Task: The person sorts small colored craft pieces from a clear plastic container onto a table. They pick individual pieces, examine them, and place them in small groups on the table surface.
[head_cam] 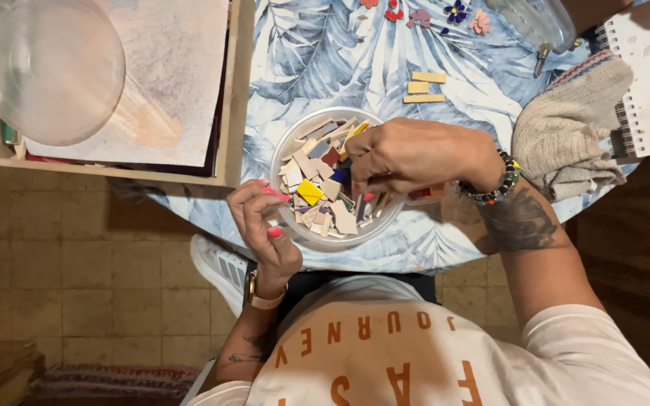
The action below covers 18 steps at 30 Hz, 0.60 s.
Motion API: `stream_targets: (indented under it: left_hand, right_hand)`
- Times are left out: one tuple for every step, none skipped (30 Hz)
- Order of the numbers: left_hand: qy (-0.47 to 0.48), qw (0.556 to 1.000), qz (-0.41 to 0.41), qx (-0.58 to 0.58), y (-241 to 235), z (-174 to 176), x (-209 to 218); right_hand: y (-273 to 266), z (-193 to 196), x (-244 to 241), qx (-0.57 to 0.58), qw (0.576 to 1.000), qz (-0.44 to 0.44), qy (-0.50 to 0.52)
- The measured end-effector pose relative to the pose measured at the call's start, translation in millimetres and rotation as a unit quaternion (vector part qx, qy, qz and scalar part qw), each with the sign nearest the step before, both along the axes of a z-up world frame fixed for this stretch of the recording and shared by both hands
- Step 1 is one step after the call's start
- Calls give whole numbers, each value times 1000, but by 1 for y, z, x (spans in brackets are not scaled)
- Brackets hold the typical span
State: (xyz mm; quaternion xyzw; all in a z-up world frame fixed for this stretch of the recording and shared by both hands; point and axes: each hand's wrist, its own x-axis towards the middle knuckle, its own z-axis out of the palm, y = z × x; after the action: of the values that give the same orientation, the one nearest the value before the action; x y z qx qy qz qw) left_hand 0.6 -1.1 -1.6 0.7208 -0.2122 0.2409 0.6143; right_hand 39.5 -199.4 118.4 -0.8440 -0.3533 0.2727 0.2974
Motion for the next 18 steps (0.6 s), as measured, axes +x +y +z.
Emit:
stream_targets:
  left_hand:
    - [0,1000,-1,0,0,0,-1]
    - [4,1000,2,4,-1,1,-1]
    - [8,1000,6,9,-1,1,-1]
    - [8,1000,4,10,-2,2,-1]
    - [10,1000,6,13,-2,2,-1]
    - [12,1000,11,15,-2,2,-1]
    - [12,1000,11,16,-1,1,-1]
    - [8,1000,2,8,-1,0,-1]
    - [4,1000,-7,0,0,-1,-1]
    - [3,1000,-8,0,-1,-2,-1]
    - [3,1000,-8,-1,-1,-2,-1]
    - [3,1000,-7,-2,-1,-2,-1]
    - [2,1000,-7,-2,-1,-1,0]
    - [3,1000,-10,-3,-1,-1,0]
    - [5,1000,-13,-4,0,-1,-1]
    - [5,1000,-13,-4,-1,3,-2]
    - [18,1000,-7,-9,-2,6,-4]
    - [31,999,-2,-15,-3,10,-5]
  right_hand:
    - [-1,-3,-1,0,1000,-1,0]
    - [-2,-6,-2,20,1000,2,-22]
    - [-3,-9,-2,40,998,5,-44]
    - [-2,-8,-3,42,998,3,-44]
    - [-2,-6,-3,52,996,6,-71]
    - [-1,-5,-2,61,993,11,-99]
    - [0,-3,-2,62,993,11,-99]
    - [1,-1,-1,68,990,-11,-121]
    - [2,1,0,74,986,-33,-144]
    - [0,-1,0,74,986,-34,-144]
    - [-3,-3,1,87,984,-40,-149]
    - [-4,-4,2,101,982,-45,-153]
    - [-7,-5,4,101,982,-44,-153]
    - [-10,-6,4,114,982,-54,-143]
    - [-12,-7,5,127,981,-64,-132]
    - [-18,-7,5,127,981,-64,-131]
    - [-24,-8,5,109,981,-46,-154]
    - [-30,-7,5,90,980,-28,-177]
